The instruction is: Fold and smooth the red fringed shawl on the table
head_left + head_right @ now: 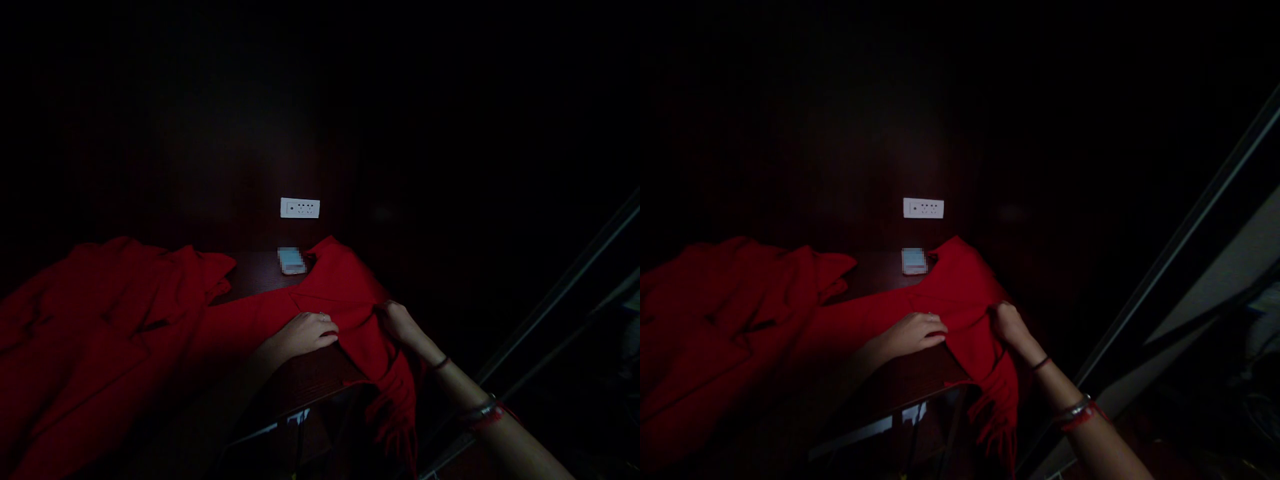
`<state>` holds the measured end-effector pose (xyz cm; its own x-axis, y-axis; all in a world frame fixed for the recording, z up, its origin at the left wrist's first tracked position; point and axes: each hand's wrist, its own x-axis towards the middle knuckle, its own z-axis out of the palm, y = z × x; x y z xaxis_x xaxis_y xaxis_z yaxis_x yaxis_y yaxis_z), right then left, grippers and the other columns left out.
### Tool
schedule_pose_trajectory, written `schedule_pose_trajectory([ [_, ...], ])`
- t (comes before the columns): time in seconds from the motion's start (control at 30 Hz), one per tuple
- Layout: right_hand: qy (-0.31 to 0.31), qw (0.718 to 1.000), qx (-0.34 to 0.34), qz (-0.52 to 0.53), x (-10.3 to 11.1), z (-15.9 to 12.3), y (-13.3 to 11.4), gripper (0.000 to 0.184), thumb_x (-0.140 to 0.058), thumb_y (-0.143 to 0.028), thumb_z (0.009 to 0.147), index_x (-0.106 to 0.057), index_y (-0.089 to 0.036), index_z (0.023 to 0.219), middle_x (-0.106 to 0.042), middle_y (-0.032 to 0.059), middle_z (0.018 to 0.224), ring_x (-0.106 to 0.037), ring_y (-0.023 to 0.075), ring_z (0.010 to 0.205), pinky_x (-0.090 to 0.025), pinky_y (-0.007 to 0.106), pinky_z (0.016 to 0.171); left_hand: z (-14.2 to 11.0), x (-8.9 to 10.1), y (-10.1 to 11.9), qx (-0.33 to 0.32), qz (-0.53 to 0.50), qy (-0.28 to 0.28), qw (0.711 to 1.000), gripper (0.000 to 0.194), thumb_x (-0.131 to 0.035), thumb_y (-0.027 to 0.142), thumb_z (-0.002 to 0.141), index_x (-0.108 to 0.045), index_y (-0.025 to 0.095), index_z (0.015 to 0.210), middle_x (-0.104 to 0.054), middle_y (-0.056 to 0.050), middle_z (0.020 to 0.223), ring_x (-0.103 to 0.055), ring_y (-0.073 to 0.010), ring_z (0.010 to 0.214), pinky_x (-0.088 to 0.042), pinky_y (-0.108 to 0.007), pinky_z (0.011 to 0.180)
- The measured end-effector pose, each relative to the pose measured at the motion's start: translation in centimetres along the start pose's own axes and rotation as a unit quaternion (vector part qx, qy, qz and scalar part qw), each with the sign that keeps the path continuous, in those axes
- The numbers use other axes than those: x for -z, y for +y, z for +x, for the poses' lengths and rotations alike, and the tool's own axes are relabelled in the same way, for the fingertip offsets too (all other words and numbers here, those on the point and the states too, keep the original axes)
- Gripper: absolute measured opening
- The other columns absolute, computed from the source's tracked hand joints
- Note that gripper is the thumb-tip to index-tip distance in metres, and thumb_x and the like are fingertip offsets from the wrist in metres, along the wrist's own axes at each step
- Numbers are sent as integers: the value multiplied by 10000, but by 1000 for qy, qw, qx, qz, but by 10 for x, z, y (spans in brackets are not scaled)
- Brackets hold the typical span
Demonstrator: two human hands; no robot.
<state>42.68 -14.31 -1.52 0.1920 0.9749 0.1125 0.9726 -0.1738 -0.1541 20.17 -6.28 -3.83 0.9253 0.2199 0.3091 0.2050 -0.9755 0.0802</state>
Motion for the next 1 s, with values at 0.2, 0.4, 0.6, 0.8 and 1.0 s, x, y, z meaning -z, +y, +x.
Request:
schedule_pose_trajectory([
  [0.2,-36,999,-24,14,1,-38,9,497,-400,-234,758,-340,-103,1234,-585,132,974,-562,212,858,-413,291,739,3,4,20,-103,82,0,991,301,-479,393,754,-533,214,990,-568,-32,948,-505,-178,857,-349,-296,781],
  [0.4,-16,958,-1,287,25,-36,6,334,-458,-198,708,-539,-141,1026,-591,58,1003,-551,165,871,-428,272,759,5,-1,23,-81,-13,39,996,269,-319,287,849,-560,183,791,-584,-5,772,-511,-116,710,-361,-230,687],
  [0.6,-32,946,-98,306,19,-3,-1,380,-385,-84,682,-566,-72,1015,-614,92,939,-557,171,848,-442,260,729,2,1,-6,135,-129,111,976,303,-301,250,833,-518,150,647,-511,19,585,-461,-95,564,-353,-205,547],
  [0.8,-97,972,35,209,21,-27,-3,666,-392,-22,573,-367,-115,1232,-460,96,1174,-492,173,969,-428,239,762,-3,5,9,-22,-85,16,996,261,-441,210,762,-518,204,1012,-560,-20,969,-502,-137,877,-357,-242,796],
  [1.0,-163,966,95,178,44,-52,-2,541,-336,-25,622,-502,-152,1121,-528,60,1103,-482,162,985,-367,280,858,-1,14,14,-80,-138,-41,986,233,-408,287,804,-613,184,845,-615,-12,796,-533,-115,764,-375,-212,744],
])
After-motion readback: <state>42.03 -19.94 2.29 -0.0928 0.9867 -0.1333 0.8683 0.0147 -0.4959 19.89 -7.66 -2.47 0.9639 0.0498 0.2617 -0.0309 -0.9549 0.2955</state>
